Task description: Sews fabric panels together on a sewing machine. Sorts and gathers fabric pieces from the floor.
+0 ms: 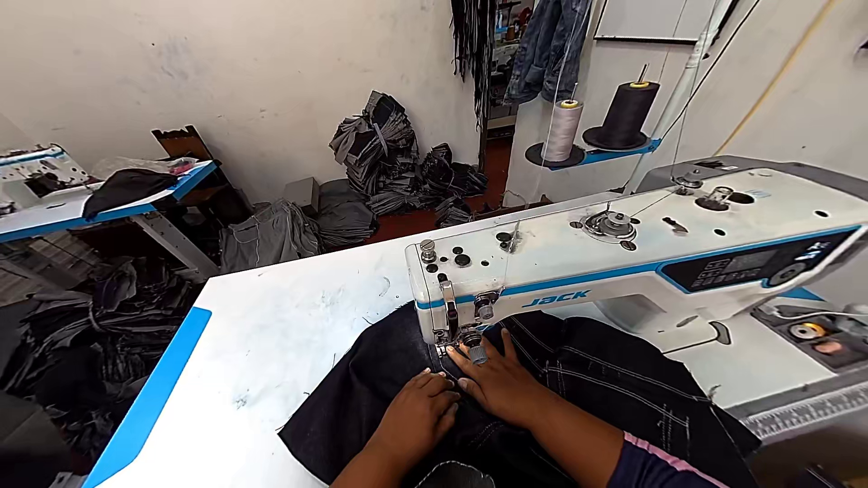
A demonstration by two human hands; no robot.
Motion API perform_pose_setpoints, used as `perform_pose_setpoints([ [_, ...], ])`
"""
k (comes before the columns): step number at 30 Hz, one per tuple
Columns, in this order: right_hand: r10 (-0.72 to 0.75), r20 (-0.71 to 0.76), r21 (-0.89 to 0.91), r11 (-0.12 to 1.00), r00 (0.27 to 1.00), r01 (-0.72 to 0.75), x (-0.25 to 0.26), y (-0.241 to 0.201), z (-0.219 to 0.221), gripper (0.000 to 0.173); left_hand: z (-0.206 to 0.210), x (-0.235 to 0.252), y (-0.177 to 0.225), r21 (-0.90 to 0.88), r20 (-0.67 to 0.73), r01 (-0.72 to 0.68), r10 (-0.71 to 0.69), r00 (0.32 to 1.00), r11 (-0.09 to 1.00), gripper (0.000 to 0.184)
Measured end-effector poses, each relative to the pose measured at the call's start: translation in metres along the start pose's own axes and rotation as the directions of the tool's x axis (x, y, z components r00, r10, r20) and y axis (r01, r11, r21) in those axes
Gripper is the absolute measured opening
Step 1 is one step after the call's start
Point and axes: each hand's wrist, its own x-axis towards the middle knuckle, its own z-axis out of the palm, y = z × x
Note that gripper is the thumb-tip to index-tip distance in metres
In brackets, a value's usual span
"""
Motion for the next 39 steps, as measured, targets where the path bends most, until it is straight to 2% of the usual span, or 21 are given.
perform_pose_setpoints([
  [7, 0.064, 0.016, 0.015, 0.998, 0.998, -0.065, 0.018, -0.001, -0.014, 0.057, -0.005, 0.013, -0.018, -0.003, 0.034, 0.013, -0.012, 0.999, 1.000, 0.026],
  [9, 0.071, 0.037, 0.009, 0.997, 0.997, -0.071, 0.020, -0.001, -0.016, 0.058, -0.013, 0.015, -0.011, -0.035, 0.133, 0.105, -0.099, 0.986, 0.994, 0.038],
  [10, 0.069, 0.043, 0.009, 0.998, 0.997, -0.069, 0.020, -0.002, -0.017, 0.058, -0.024, 0.017, 0.002, -0.057, 0.259, 0.202, -0.181, 0.949, 0.978, 0.054],
  [11, 0.066, 0.044, 0.008, 0.998, 0.997, -0.066, 0.021, -0.002, -0.018, 0.058, -0.037, 0.021, 0.021, -0.064, 0.407, 0.292, -0.242, 0.881, 0.954, 0.071],
  [12, 0.066, 0.050, 0.002, 0.998, 0.997, -0.066, 0.021, -0.002, -0.020, 0.058, -0.047, 0.024, 0.043, -0.059, 0.528, 0.329, -0.250, 0.812, 0.943, 0.083],
  [13, 0.070, 0.064, -0.008, 0.998, 0.995, -0.070, 0.021, -0.002, -0.023, 0.058, -0.051, 0.024, 0.064, -0.056, 0.609, 0.331, -0.231, 0.758, 0.942, 0.087],
  [14, 0.076, 0.084, -0.028, 0.997, 0.994, -0.074, 0.021, -0.002, -0.029, 0.058, -0.050, 0.021, 0.079, -0.046, 0.657, 0.319, -0.211, 0.723, 0.947, 0.084],
  [15, 0.078, 0.110, -0.056, 0.996, 0.991, -0.072, 0.020, -0.003, -0.035, 0.059, -0.045, 0.014, 0.084, -0.037, 0.646, 0.287, -0.196, 0.737, 0.957, 0.074],
  [17, 0.059, 0.146, -0.122, 0.992, 0.987, -0.041, 0.017, -0.001, -0.044, 0.062, -0.037, -0.009, 0.073, -0.015, 0.455, 0.118, -0.098, 0.885, 0.993, 0.034],
  [19, 0.033, 0.130, -0.163, 0.987, 0.991, -0.011, 0.007, -0.001, -0.036, 0.065, -0.041, -0.026, 0.044, 0.036, 0.321, -0.023, 0.010, 0.947, 0.999, 0.014],
  [20, 0.028, 0.099, -0.151, 0.988, 0.995, -0.013, -0.001, -0.002, -0.024, 0.066, -0.051, -0.030, 0.033, 0.021, 0.341, -0.002, -0.006, 0.940, 1.000, 0.013],
  [21, 0.026, 0.055, -0.121, 0.993, 0.998, -0.020, -0.008, -0.002, -0.011, 0.063, -0.065, -0.029, 0.027, -0.045, 0.442, 0.104, -0.074, 0.894, 0.994, 0.016],
  [23, 0.054, 0.015, -0.059, 0.997, 0.998, -0.053, -0.021, -0.006, 0.004, 0.059, -0.093, -0.016, 0.027, -0.173, 0.685, 0.354, -0.146, 0.714, 0.919, 0.026],
  [24, 0.070, 0.024, -0.044, 0.997, 0.997, -0.069, -0.025, -0.007, 0.006, 0.058, -0.097, -0.010, 0.032, -0.221, 0.714, 0.422, -0.149, 0.684, 0.879, 0.030],
  [25, 0.083, 0.042, -0.041, 0.996, 0.996, -0.082, -0.026, -0.008, 0.006, 0.058, -0.090, -0.008, 0.039, -0.273, 0.649, 0.441, -0.174, 0.740, 0.855, 0.033],
  [27, 0.102, 0.067, -0.043, 0.994, 0.993, -0.099, -0.026, -0.011, 0.006, 0.058, -0.051, -0.007, 0.050, -0.289, 0.362, 0.374, -0.262, 0.895, 0.881, 0.034],
  [30, 0.117, 0.078, -0.041, 0.993, 0.990, -0.114, -0.021, -0.014, 0.003, 0.057, -0.003, -0.011, 0.039, -0.087, 0.054, 0.216, -0.212, 0.976, 0.972, 0.034],
  [32, 0.123, 0.075, -0.035, 0.992, 0.990, -0.121, -0.017, -0.013, 0.000, 0.056, 0.002, -0.010, 0.028, -0.031, -0.016, 0.161, -0.162, 0.987, 0.986, 0.037],
  [39, 0.149, 0.094, -0.034, 0.989, 0.984, -0.146, 0.002, -0.011, -0.013, 0.056, -0.001, 0.003, 0.000, -0.005, -0.038, 0.110, -0.110, 0.993, 0.994, 0.042],
])
